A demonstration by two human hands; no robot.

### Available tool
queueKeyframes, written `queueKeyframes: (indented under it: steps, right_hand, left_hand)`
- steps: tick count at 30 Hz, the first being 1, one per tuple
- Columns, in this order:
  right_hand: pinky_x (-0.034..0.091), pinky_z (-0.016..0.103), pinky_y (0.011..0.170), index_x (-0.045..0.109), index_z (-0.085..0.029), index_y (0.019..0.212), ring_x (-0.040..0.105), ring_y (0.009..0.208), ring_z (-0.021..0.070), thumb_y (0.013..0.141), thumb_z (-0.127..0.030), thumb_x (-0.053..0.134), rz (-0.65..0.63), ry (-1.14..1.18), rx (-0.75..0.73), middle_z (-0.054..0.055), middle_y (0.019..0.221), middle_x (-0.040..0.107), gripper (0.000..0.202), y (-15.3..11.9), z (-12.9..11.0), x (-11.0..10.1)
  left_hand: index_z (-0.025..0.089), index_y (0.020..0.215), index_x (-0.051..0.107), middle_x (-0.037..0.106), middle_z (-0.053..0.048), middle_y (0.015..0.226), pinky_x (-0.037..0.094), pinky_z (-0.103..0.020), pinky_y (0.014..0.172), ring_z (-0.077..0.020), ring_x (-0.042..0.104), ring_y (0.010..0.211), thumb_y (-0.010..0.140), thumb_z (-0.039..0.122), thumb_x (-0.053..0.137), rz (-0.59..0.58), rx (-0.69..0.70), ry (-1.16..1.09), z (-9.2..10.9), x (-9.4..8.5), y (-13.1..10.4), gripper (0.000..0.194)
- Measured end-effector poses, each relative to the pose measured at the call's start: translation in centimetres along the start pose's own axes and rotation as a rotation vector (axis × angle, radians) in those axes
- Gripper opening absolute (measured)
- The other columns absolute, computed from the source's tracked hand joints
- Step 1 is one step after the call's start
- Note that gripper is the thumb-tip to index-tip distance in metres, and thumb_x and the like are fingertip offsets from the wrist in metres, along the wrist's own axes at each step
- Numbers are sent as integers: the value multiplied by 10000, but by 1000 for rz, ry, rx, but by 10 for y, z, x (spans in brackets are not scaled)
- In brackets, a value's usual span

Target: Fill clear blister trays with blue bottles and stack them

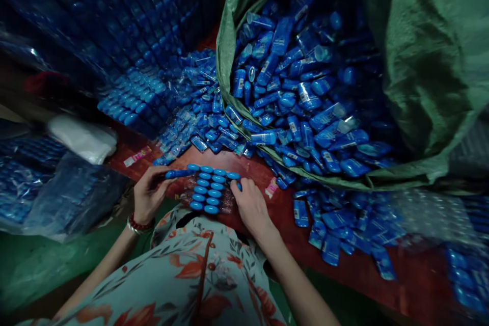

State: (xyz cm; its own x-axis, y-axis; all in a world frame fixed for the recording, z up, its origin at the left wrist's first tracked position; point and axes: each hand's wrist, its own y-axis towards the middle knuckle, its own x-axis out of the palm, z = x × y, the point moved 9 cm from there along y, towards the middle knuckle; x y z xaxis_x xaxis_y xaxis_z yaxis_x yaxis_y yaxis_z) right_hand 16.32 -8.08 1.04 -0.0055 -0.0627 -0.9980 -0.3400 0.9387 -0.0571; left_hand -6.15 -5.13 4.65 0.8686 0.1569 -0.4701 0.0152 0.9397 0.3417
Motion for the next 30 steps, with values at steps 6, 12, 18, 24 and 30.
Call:
queueKeyframes:
  steps: [6, 12, 18, 24, 30]
  right_hand:
    - [386, 321, 638, 581, -128, 1021, 473, 787, 220, 845, -48, 398, -23, -166, -187, 102, 862, 554, 266, 13, -23, -6]
    - [374, 330, 667, 593, -145, 927, 488, 799, 219, 851, -49, 407, -29, -143, -258, 90, 845, 566, 223, 20, -26, -6]
    - [364, 304, 678, 577, -152, 1028, 484, 744, 190, 913, -139, 394, 184, 29, -161, 67, 822, 568, 216, 13, -5, -12]
    - [360, 300, 645, 620, -152, 971, 492, 765, 186, 918, -212, 435, 293, 149, -154, 80, 856, 597, 201, 9, -8, -24]
    - [412, 311, 742, 628, -175, 961, 534, 842, 180, 926, -250, 421, 283, 443, -64, 70, 903, 596, 223, 31, 12, -36]
  left_hand:
    - [183, 1009, 579, 615, -50, 946, 502, -278, 784, -147, 600, 890, 854, 161, 531, -25, 123, 116, -15, 13, -22, 163]
    - [175, 1153, 539, 608, -99, 1006, 507, -282, 758, -157, 584, 905, 904, 131, 398, -253, 382, 224, -9, 39, -13, 290]
    - [135, 1101, 551, 605, -130, 960, 501, -331, 729, -195, 555, 860, 925, 209, 359, -467, 535, 420, 3, 56, -11, 271]
    - [156, 1098, 550, 591, -113, 999, 496, -313, 758, -179, 547, 902, 939, 188, 297, -458, 567, 455, 7, 63, -3, 301]
    - [228, 1184, 523, 538, -105, 1107, 470, -365, 829, -198, 525, 1001, 899, 193, 434, -123, 339, 391, -17, 27, -6, 300]
